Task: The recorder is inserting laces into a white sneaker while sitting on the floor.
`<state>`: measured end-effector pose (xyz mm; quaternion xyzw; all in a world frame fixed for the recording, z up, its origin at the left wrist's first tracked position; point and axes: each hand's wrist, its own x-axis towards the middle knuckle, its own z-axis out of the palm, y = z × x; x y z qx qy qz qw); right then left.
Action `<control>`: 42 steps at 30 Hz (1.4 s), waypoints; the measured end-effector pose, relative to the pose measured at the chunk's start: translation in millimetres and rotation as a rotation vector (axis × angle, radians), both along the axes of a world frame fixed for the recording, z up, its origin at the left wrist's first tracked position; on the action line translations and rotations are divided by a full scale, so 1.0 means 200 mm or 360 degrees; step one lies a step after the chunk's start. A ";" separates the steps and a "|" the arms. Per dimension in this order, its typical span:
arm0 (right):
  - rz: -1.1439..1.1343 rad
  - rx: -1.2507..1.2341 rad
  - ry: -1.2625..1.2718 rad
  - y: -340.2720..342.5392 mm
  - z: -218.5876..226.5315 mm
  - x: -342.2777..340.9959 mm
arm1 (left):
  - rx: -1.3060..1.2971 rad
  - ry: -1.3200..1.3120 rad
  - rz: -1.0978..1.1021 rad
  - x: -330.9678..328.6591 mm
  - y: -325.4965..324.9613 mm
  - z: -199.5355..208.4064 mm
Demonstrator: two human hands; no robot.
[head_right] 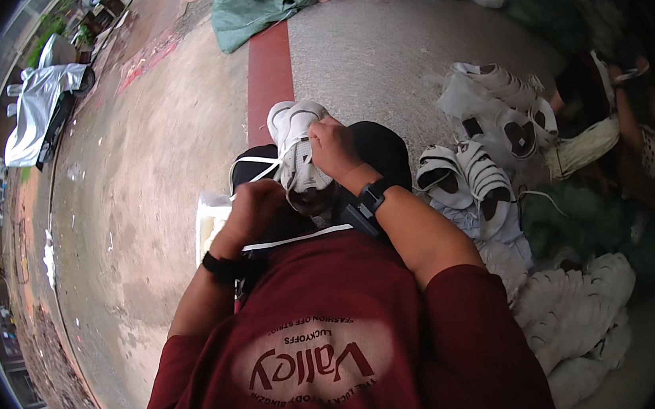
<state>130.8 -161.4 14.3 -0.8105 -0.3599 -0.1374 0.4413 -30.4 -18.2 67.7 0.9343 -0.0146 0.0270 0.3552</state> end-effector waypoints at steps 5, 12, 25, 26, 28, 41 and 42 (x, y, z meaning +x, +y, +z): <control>0.0310 -0.0287 -0.0058 0.03 0.04 -0.02 | -0.1710 -0.0003 0.0899 -0.10 0.31 -0.07; 0.0292 -0.0406 -0.0158 0.04 0.02 -0.04 | -0.2586 0.0187 0.0531 -0.13 0.37 -0.23; 0.0215 -0.0247 0.0204 0.05 0.01 -0.03 | -0.1697 0.0108 0.0552 0.48 0.07 -0.23; 0.0203 -0.0249 0.0175 0.05 0.00 -0.03 | -0.1639 0.0058 0.0634 0.49 0.06 -0.23; 0.0193 -0.0249 0.0146 0.04 0.01 -0.03 | -0.1578 0.0067 0.0669 0.50 0.04 -0.23; 0.0154 -0.0212 0.0154 0.07 -0.01 -0.03 | -0.0689 -0.0121 0.1004 0.51 -0.01 -0.31; 0.0159 -0.0213 0.0162 0.08 -0.01 -0.03 | -0.0634 -0.0123 0.0963 0.51 0.00 -0.33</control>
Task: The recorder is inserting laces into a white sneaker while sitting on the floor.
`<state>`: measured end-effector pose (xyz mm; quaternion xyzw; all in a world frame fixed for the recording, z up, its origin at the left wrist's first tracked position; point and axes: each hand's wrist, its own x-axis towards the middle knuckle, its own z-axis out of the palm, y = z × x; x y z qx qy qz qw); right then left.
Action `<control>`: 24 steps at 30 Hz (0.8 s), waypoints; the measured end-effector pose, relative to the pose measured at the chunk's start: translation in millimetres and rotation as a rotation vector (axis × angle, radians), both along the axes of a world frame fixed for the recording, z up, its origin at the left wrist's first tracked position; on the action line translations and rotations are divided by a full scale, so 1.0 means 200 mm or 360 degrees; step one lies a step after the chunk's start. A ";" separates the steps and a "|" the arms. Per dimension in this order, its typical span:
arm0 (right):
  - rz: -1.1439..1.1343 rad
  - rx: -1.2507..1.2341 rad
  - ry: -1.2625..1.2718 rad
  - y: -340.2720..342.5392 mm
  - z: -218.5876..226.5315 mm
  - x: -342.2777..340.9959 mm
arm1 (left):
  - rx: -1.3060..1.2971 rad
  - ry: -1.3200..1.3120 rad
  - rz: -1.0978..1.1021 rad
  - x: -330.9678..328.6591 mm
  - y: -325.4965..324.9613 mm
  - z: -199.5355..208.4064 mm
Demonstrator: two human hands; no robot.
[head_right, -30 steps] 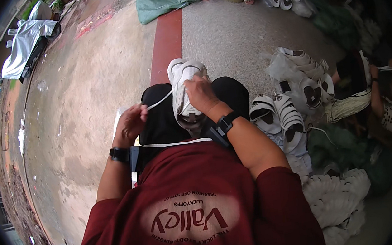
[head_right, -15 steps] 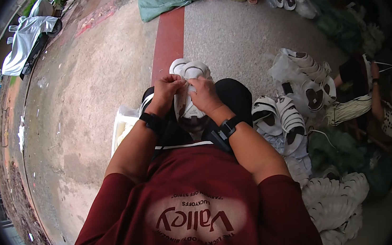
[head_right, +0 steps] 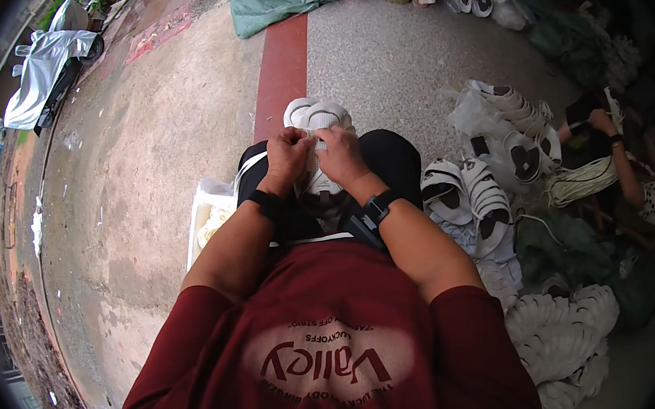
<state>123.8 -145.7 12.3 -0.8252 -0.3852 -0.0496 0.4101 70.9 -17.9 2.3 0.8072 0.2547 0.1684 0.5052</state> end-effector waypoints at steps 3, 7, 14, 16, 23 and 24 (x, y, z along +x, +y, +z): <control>0.0000 -0.0002 -0.0019 0.00 -0.03 0.02 | 0.0068 0.0068 -0.0008 0.01 -0.01 0.02; 0.0046 0.0072 -0.0078 0.02 -0.04 0.04 | 0.0109 0.0060 0.0064 -0.01 -0.03 0.02; 0.0040 0.0108 0.0049 0.01 -0.04 0.05 | 0.0930 -0.0097 -0.0421 -0.04 0.00 0.06; 0.0080 0.0067 -0.0044 0.02 -0.03 0.05 | 0.1104 -0.0178 -0.0638 -0.05 0.01 0.07; 0.0067 -0.0338 -0.0267 0.04 0.02 0.03 | 0.0976 0.0176 -0.0585 -0.02 0.01 0.11; 0.0090 -0.0395 -0.0249 0.05 0.04 0.02 | 0.0752 0.0157 -0.0571 -0.01 0.06 0.10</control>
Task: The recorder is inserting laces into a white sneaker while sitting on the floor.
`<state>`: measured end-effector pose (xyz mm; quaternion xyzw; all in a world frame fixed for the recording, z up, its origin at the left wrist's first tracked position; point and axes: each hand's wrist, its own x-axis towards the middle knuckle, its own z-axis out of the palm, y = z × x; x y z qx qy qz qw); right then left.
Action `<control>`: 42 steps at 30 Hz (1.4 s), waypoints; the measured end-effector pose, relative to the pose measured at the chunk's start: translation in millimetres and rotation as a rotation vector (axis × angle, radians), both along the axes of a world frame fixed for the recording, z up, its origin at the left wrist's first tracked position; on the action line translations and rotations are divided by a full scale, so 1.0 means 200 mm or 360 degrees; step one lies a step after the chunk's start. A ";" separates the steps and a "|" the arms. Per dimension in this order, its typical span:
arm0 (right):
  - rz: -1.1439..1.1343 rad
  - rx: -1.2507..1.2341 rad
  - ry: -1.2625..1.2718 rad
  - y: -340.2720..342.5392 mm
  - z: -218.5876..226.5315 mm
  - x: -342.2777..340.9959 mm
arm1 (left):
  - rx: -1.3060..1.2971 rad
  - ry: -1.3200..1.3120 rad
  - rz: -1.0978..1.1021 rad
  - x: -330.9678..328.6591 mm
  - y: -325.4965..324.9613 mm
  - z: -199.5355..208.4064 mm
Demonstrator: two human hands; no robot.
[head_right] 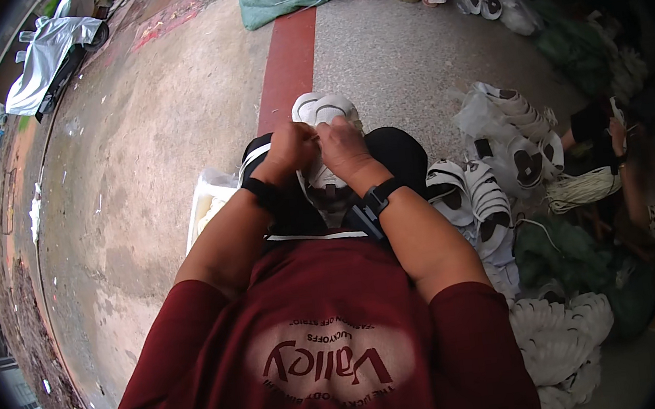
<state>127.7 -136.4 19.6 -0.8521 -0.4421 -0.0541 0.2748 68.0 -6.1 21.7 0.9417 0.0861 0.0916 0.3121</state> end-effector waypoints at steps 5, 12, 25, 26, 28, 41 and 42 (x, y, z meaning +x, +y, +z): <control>-0.0025 -0.0100 -0.0082 0.00 0.01 -0.02 | -0.1270 0.0240 0.0047 -0.03 0.07 -0.04; 0.0065 -0.0237 -0.0317 0.03 0.06 -0.03 | -0.1190 0.0039 0.0031 -0.01 0.08 -0.13; 0.0789 0.1771 0.1980 -0.46 0.78 -0.03 | -0.0577 -0.0162 0.0038 -0.11 -0.04 0.03; 0.0780 0.1787 0.1971 -0.46 0.77 -0.04 | -0.0355 -0.0331 -0.0029 -0.15 -0.09 0.07; 0.0784 0.1906 0.2084 -0.45 0.76 -0.05 | -0.0045 -0.0472 -0.0146 -0.19 -0.14 0.12; 0.0065 0.1927 0.2597 -0.43 0.26 -0.08 | -0.0488 0.0105 -0.0466 -0.37 -0.24 0.27; 0.0069 0.1930 0.2590 -0.43 0.23 -0.07 | -0.0485 0.0099 -0.0469 -0.36 -0.23 0.28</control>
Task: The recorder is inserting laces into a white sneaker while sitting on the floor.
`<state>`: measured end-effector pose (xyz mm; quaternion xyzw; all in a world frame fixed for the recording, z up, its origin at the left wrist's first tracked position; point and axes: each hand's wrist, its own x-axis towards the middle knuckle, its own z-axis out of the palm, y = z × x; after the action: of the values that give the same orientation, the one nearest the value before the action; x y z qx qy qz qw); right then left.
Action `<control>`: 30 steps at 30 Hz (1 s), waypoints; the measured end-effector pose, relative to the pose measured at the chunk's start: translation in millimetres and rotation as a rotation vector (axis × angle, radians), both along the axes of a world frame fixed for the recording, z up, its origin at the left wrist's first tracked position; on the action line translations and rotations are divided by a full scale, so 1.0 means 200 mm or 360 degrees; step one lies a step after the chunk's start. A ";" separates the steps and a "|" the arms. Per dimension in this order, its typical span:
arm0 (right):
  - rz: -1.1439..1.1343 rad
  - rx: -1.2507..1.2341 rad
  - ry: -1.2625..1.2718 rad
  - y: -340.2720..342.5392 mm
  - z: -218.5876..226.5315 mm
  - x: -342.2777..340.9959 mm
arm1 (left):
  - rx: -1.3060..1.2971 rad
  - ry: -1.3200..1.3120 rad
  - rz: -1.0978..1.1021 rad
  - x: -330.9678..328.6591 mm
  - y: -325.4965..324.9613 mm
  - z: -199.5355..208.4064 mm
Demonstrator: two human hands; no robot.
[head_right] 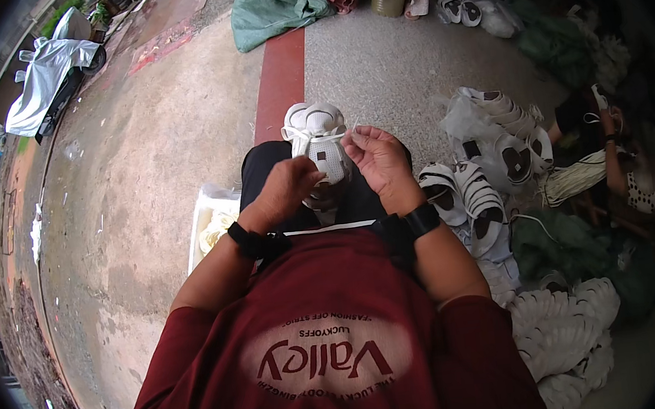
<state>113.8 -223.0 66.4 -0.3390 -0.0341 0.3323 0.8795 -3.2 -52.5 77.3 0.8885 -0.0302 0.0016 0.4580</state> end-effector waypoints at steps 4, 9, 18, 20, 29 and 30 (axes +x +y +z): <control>-0.0138 -0.0113 -0.0261 0.01 0.06 0.00 | 0.0425 -0.0397 0.0263 0.08 0.03 0.00; -0.0441 -0.0284 -0.0704 -0.01 0.22 0.06 | 0.0746 -0.0420 0.0069 0.20 -0.02 -0.07; -0.0720 -0.0279 -0.1179 -0.01 0.29 0.16 | 0.1116 0.0013 0.0052 0.40 -0.08 -0.06; -0.0723 -0.0279 -0.1144 0.00 0.28 0.16 | 0.1106 0.0058 0.0052 0.43 -0.11 -0.02; -0.0651 -0.0291 -0.0989 -0.03 0.22 0.13 | 0.1116 -0.0205 0.0002 0.53 -0.10 -0.14; -0.0618 -0.0283 -0.0928 -0.03 0.21 0.13 | 0.1065 -0.0441 -0.0019 0.50 -0.07 -0.17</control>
<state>139.7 -228.0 107.6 -0.4949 -0.1895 0.0501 0.8466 97.4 -66.1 42.8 0.9803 -0.0960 0.1095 0.1335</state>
